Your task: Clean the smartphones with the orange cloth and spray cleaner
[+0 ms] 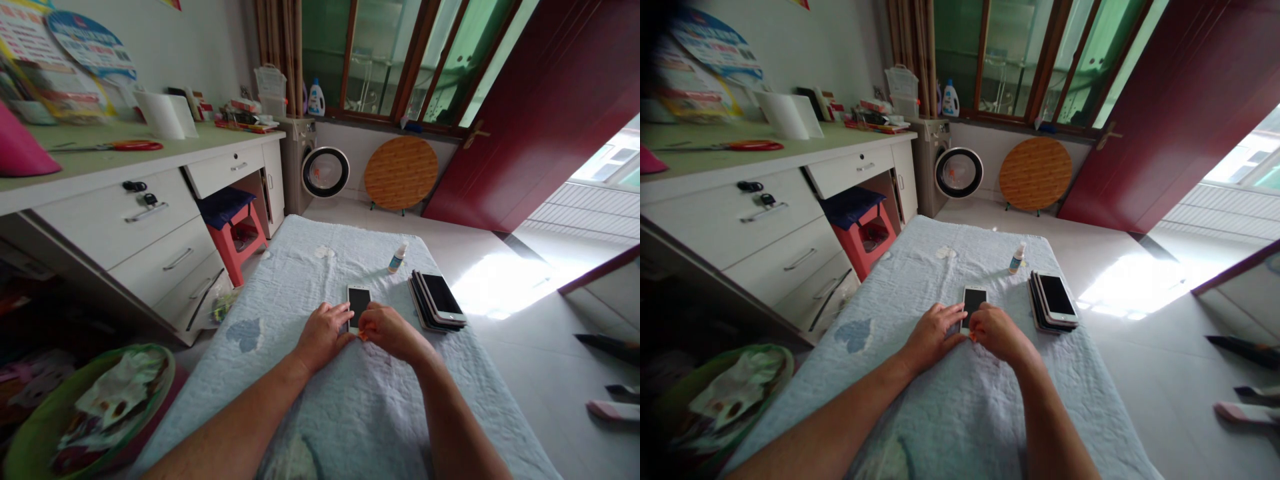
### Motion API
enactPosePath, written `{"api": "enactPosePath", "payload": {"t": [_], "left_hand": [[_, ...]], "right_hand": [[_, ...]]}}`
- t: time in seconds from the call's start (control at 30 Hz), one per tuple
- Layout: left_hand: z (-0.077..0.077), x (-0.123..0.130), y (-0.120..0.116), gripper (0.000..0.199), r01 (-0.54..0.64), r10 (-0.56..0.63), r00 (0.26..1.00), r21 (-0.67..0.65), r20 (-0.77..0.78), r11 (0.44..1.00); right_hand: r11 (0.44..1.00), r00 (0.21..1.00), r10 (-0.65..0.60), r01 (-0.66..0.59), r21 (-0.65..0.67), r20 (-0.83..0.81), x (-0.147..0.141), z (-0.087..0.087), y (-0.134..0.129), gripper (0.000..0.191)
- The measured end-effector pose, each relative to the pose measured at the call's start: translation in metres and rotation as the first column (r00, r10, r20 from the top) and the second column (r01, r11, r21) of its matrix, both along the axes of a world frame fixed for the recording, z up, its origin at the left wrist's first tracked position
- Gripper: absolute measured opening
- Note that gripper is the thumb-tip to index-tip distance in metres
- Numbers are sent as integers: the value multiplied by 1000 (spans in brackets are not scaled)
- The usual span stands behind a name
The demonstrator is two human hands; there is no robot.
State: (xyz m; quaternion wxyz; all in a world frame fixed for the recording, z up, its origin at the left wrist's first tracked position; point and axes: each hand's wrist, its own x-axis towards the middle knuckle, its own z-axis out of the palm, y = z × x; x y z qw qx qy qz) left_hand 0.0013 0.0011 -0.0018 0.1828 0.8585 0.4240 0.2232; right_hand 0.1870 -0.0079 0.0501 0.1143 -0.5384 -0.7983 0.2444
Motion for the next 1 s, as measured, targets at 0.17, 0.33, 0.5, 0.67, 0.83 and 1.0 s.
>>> {"api": "enactPosePath", "payload": {"t": [0.17, 0.33, 0.5, 0.67, 0.83, 1.0], "left_hand": [[2, 1, -1, 42, -15, 15, 1000, -5, 2, 1000], [3, -1, -1, 42, 6, -6, 1000, -6, 3, 1000], [2, -1, 0, 45, 9, -8, 1000, -21, 7, 1000], [2, 0, 0, 43, 7, -7, 1000, -34, 15, 999], [1, 0, 1, 45, 12, -12, 1000, -22, 18, 1000], [2, -1, 0, 46, 21, -20, 1000, -19, 13, 1000]], "right_hand": [[996, 993, 58, -51, 74, -103, -13, -5, -1, 21], [1000, 998, 20, -20, -3, -63, -4, -3, 0, 14], [998, 1000, -18, 18, -60, -4, 14, -1, 2, 19], [998, 1000, -11, 11, -70, 0, 24, -4, 3, 19], [999, 1000, -4, 3, -33, -22, 18, -4, 2, 22], [991, 993, -109, 112, 71, -42, 8, -15, 8, 18]]}}
